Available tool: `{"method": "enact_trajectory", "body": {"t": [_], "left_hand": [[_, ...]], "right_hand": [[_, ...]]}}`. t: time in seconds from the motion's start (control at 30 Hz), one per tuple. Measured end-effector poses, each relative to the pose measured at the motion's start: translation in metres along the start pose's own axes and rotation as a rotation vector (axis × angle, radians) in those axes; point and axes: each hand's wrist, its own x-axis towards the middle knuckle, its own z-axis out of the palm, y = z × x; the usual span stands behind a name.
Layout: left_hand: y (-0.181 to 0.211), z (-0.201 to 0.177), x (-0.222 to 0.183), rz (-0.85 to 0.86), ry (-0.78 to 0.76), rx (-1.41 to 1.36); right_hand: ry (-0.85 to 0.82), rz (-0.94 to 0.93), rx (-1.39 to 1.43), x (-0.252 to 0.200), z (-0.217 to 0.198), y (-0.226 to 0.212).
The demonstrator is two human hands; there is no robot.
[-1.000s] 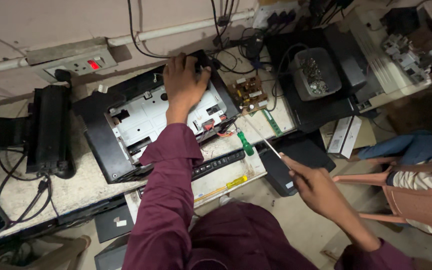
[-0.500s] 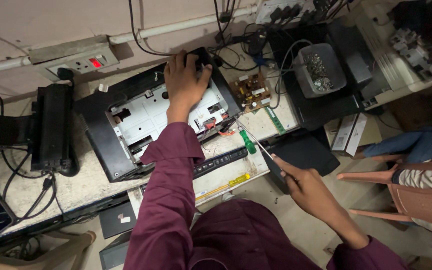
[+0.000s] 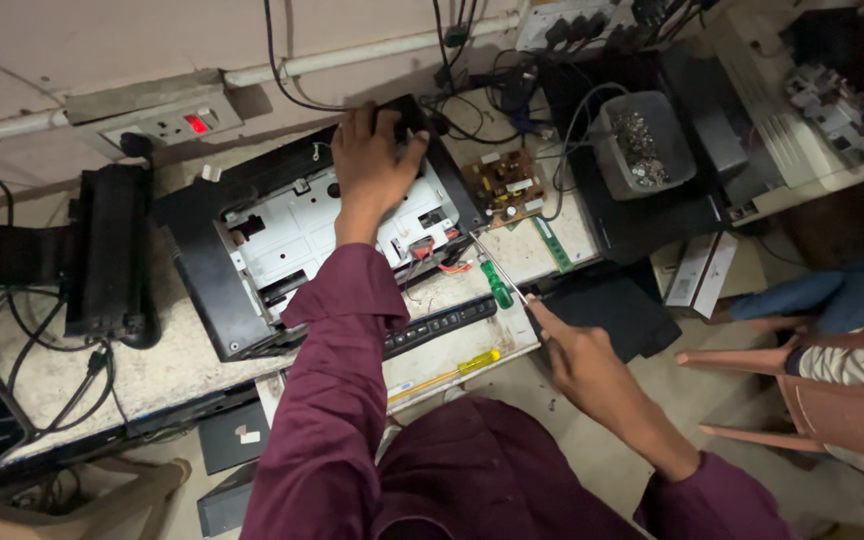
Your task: The person uses a screwdriver to remove screws from the back and sides of a printer, then flips the printer over to access the bottom. They continue to unscrew and remove parts of the printer's casing, exposing internal components.
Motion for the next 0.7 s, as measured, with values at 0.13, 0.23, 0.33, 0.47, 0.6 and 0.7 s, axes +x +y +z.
{"method": "enact_trajectory", "body": {"t": [0.13,0.23,0.33,0.47,0.6,0.7], "left_hand": [[0.001,-0.001,0.001,-0.036,-0.038,-0.033],[0.002,-0.002,0.003,-0.013,-0.03,0.016],[0.002,-0.002,0.0,-0.045,-0.065,-0.008],[0.004,-0.006,0.001,-0.044,-0.088,0.023],[0.007,-0.004,0.001,-0.042,-0.068,0.042],[0.006,-0.003,0.003,-0.058,-0.083,0.034]], "right_hand": [[0.172,-0.126,0.009,-0.002,0.041,0.016],[0.276,-0.178,0.086,-0.001,0.076,0.034],[0.296,-0.081,0.165,-0.005,0.105,0.051],[0.371,-0.078,0.182,-0.004,0.136,0.065],[0.41,-0.113,0.245,-0.009,0.171,0.067],[0.515,-0.166,0.221,-0.009,0.183,0.076]]}}
